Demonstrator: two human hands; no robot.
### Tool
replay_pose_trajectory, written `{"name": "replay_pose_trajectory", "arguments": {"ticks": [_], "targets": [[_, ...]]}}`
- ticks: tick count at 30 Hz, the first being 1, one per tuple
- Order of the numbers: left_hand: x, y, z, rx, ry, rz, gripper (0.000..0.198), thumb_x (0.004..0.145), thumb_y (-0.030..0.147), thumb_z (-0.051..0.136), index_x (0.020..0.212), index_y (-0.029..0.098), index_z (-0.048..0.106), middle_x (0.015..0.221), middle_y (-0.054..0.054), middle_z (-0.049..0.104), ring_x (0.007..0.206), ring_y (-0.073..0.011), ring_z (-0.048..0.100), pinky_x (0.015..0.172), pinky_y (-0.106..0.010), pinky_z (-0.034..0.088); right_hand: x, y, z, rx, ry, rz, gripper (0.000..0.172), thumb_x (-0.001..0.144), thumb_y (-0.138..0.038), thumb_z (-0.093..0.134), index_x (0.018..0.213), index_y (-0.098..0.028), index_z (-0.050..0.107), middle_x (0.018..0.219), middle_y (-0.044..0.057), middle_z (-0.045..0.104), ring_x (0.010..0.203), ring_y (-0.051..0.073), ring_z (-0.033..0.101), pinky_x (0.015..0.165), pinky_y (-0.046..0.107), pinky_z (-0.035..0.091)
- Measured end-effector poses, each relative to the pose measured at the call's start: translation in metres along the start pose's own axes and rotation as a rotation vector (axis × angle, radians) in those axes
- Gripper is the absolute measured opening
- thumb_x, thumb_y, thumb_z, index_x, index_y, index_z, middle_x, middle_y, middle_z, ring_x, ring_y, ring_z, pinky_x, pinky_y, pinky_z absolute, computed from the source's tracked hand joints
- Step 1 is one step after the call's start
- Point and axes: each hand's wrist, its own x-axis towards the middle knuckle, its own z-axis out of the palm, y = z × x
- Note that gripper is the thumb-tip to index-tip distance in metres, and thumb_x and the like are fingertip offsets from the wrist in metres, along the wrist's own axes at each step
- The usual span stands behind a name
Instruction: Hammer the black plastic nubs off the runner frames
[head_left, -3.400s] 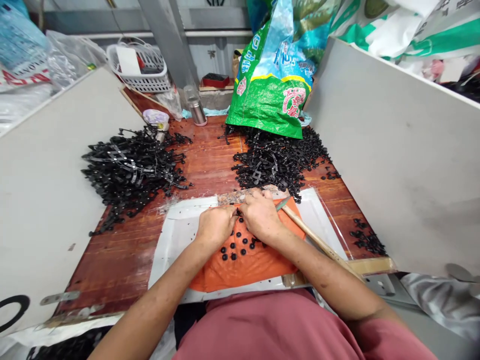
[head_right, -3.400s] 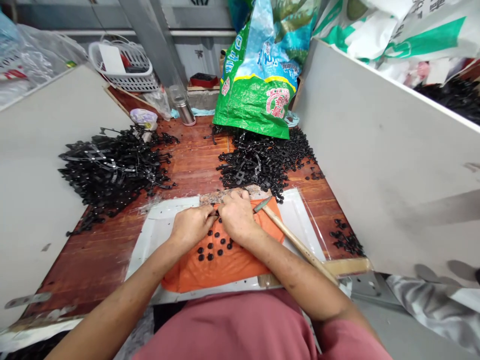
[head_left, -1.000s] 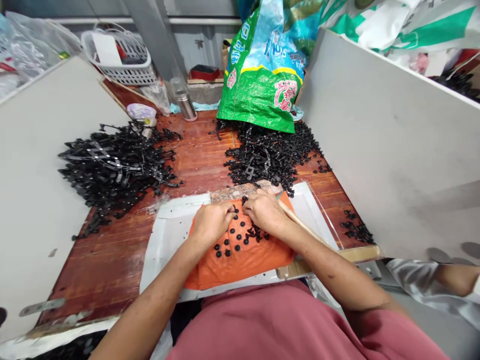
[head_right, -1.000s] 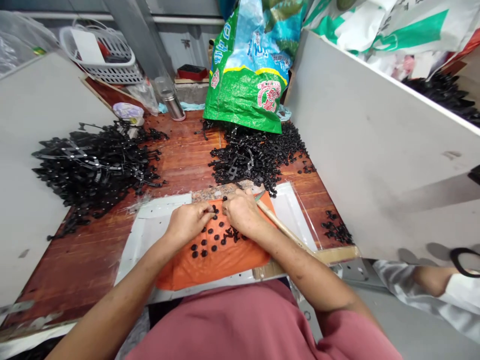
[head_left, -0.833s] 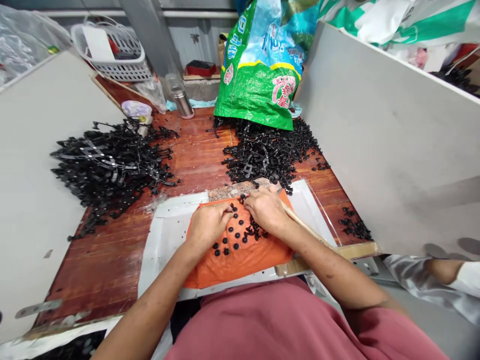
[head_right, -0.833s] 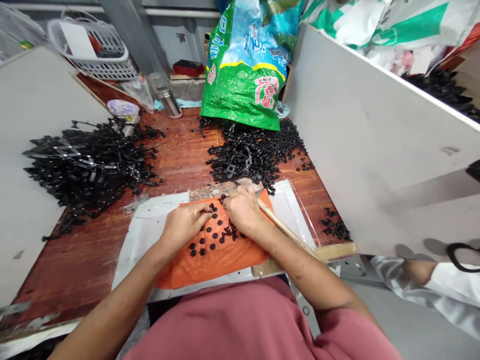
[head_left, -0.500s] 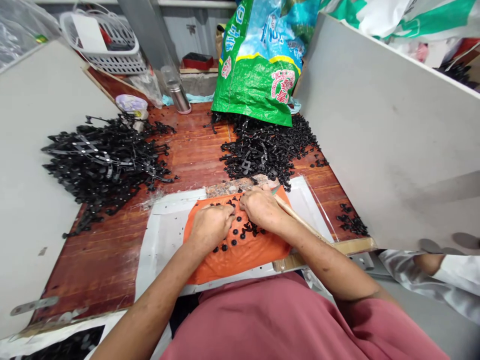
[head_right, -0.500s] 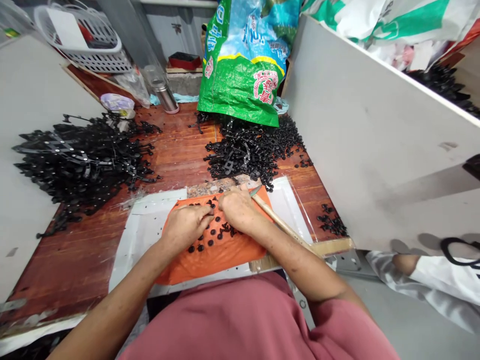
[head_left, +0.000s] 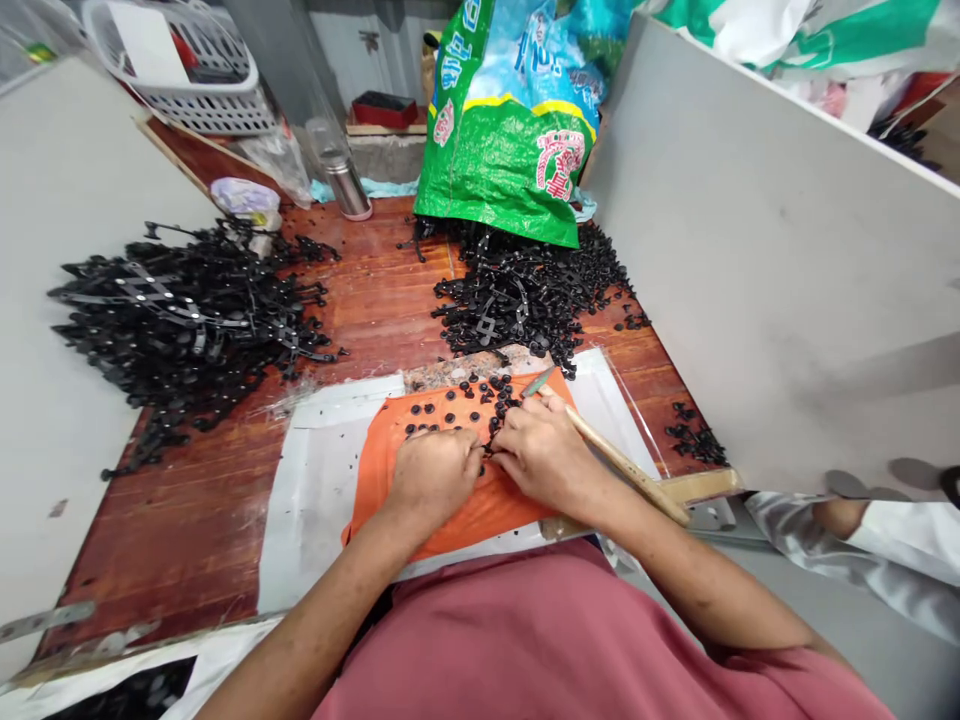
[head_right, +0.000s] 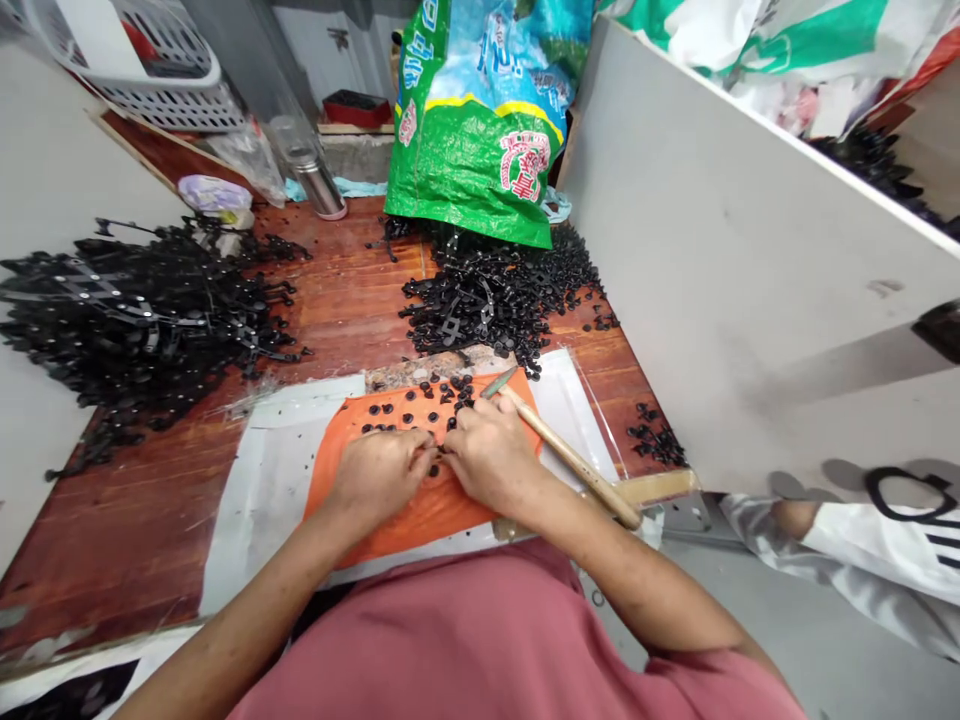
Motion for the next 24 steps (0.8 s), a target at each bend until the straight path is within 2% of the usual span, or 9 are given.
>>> {"name": "replay_pose_trajectory", "arguments": {"ticks": [3, 7, 11, 14, 17, 20, 24], "targets": [[0.0, -0.006, 0.001, 0.033, 0.017, 0.008, 0.036, 0.101, 0.03, 0.04, 0.085, 0.022, 0.072, 0.088, -0.008, 0.079, 0.084, -0.0274, 0.074, 0.069, -0.035, 0.045, -0.008, -0.012, 0.014, -0.07, 0.069, 0.003, 0.016, 0.093, -0.02, 0.065, 0.077, -0.019, 0.066, 0.084, 0.005, 0.062, 0.087, 0.023, 0.045, 0.079, 0.041, 0.024], [-0.007, -0.013, 0.007, -0.017, 0.111, 0.021, 0.03, 0.101, 0.03, 0.045, 0.091, 0.022, 0.071, 0.088, -0.007, 0.078, 0.084, -0.0252, 0.073, 0.071, -0.034, 0.045, -0.015, -0.019, 0.03, -0.101, 0.185, -0.075, 0.021, 0.095, -0.013, 0.057, 0.076, -0.018, 0.063, 0.08, 0.005, 0.06, 0.082, 0.021, 0.042, 0.078, 0.042, 0.025], [-0.016, -0.021, 0.007, -0.152, 0.212, 0.012, 0.023, 0.099, 0.03, 0.05, 0.093, 0.023, 0.072, 0.091, -0.003, 0.079, 0.08, -0.0209, 0.072, 0.07, -0.03, 0.043, -0.027, -0.012, 0.03, 0.007, 0.221, -0.161, 0.026, 0.101, -0.018, 0.053, 0.077, -0.018, 0.065, 0.078, 0.003, 0.059, 0.081, 0.02, 0.042, 0.082, 0.041, 0.026], [-0.021, -0.032, -0.001, -0.267, 0.265, -0.075, 0.021, 0.096, 0.031, 0.053, 0.09, 0.026, 0.073, 0.087, 0.002, 0.079, 0.074, -0.0173, 0.069, 0.067, -0.027, 0.041, -0.025, -0.006, 0.023, 0.079, 0.229, -0.064, 0.021, 0.101, -0.022, 0.056, 0.086, -0.021, 0.071, 0.078, 0.002, 0.059, 0.081, 0.019, 0.043, 0.081, 0.04, 0.026], [-0.021, -0.05, -0.01, -0.328, 0.294, -0.225, 0.021, 0.095, 0.034, 0.054, 0.092, 0.027, 0.074, 0.079, 0.004, 0.076, 0.068, -0.0159, 0.066, 0.062, -0.027, 0.037, -0.012, -0.005, 0.02, 0.027, 0.238, -0.012, 0.015, 0.098, -0.022, 0.062, 0.086, -0.021, 0.072, 0.08, 0.003, 0.06, 0.084, 0.02, 0.044, 0.082, 0.041, 0.026], [-0.011, -0.072, -0.019, -0.278, 0.309, -0.292, 0.024, 0.095, 0.037, 0.053, 0.098, 0.026, 0.073, 0.076, 0.002, 0.074, 0.069, -0.0183, 0.065, 0.061, -0.029, 0.035, 0.002, -0.008, 0.024, -0.062, 0.209, -0.03, 0.018, 0.093, -0.021, 0.068, 0.075, -0.019, 0.067, 0.081, 0.004, 0.06, 0.086, 0.022, 0.044, 0.08, 0.042, 0.025], [0.022, -0.093, -0.026, -0.156, 0.281, -0.2, 0.026, 0.092, 0.032, 0.053, 0.107, 0.023, 0.073, 0.096, -0.005, 0.075, 0.085, -0.0229, 0.068, 0.072, -0.031, 0.041, 0.011, -0.012, 0.031, -0.141, 0.225, -0.064, 0.022, 0.091, -0.013, 0.065, 0.07, -0.017, 0.061, 0.08, 0.005, 0.059, 0.084, 0.022, 0.043, 0.08, 0.042, 0.026]]}}
